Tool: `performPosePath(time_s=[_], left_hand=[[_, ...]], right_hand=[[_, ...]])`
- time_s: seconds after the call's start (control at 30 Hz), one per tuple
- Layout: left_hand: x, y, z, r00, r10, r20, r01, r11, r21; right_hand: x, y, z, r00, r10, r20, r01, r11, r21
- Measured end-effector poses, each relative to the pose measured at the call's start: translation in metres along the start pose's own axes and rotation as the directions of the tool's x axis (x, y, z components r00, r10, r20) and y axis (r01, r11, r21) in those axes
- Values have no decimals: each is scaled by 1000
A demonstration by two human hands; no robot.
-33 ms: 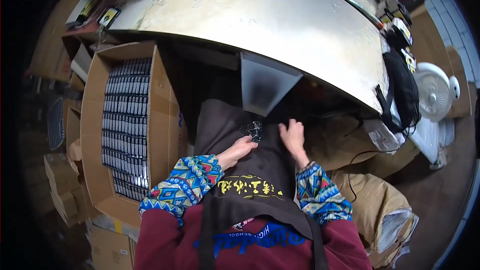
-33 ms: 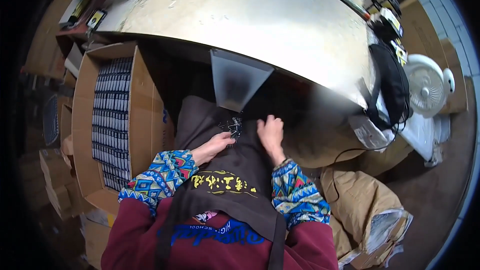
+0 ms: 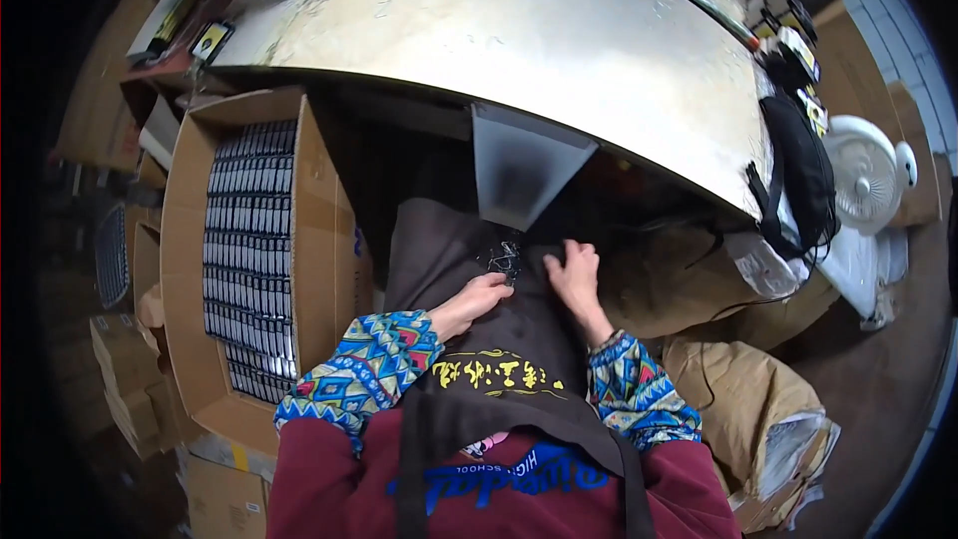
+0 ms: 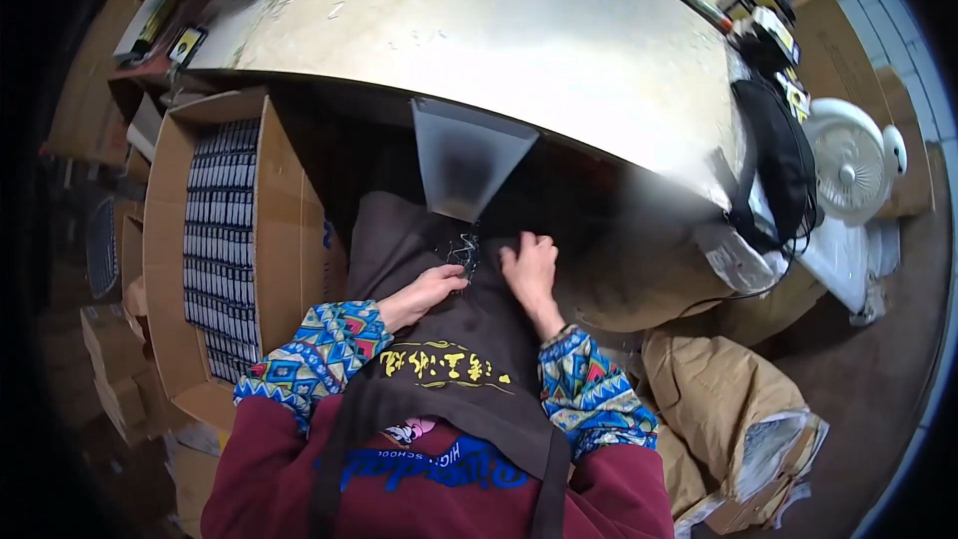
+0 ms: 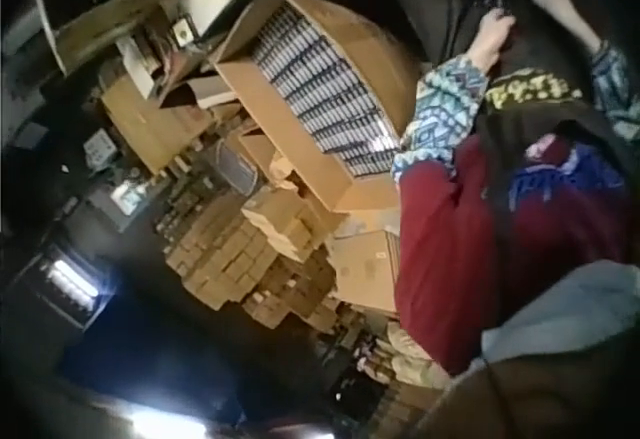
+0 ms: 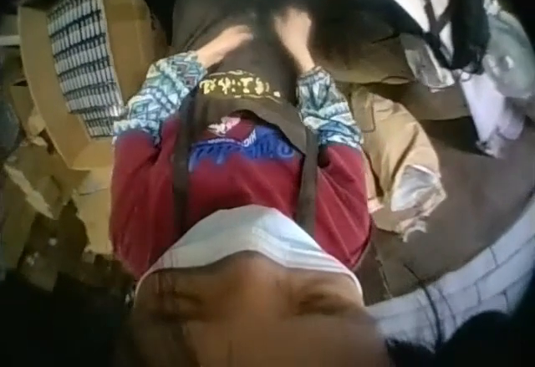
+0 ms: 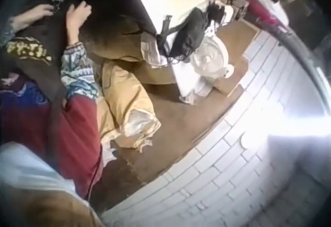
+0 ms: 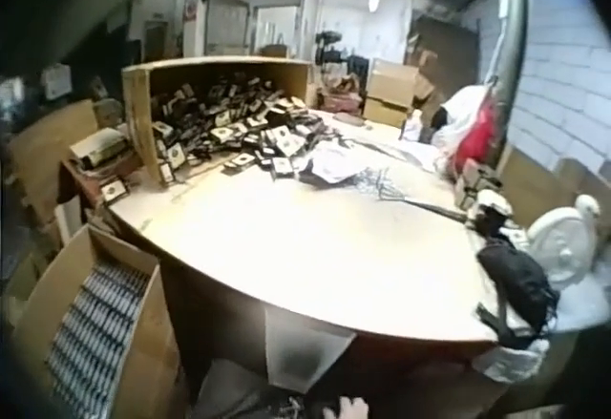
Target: Packaging and inspecting small boxed items at an assembly workstation.
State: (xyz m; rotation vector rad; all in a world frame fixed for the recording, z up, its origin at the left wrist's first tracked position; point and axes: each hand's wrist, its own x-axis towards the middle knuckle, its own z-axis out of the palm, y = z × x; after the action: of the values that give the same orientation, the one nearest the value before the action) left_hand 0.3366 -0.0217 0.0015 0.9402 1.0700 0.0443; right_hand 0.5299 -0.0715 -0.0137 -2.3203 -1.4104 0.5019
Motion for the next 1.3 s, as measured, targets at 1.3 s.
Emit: performPosePath(time_s=[1.3], left_hand=[[-39,240,-118,945,326,35,-200,658,-726]], right_hand=[[82,-86,-191,838,-439,323,-17,571,820]])
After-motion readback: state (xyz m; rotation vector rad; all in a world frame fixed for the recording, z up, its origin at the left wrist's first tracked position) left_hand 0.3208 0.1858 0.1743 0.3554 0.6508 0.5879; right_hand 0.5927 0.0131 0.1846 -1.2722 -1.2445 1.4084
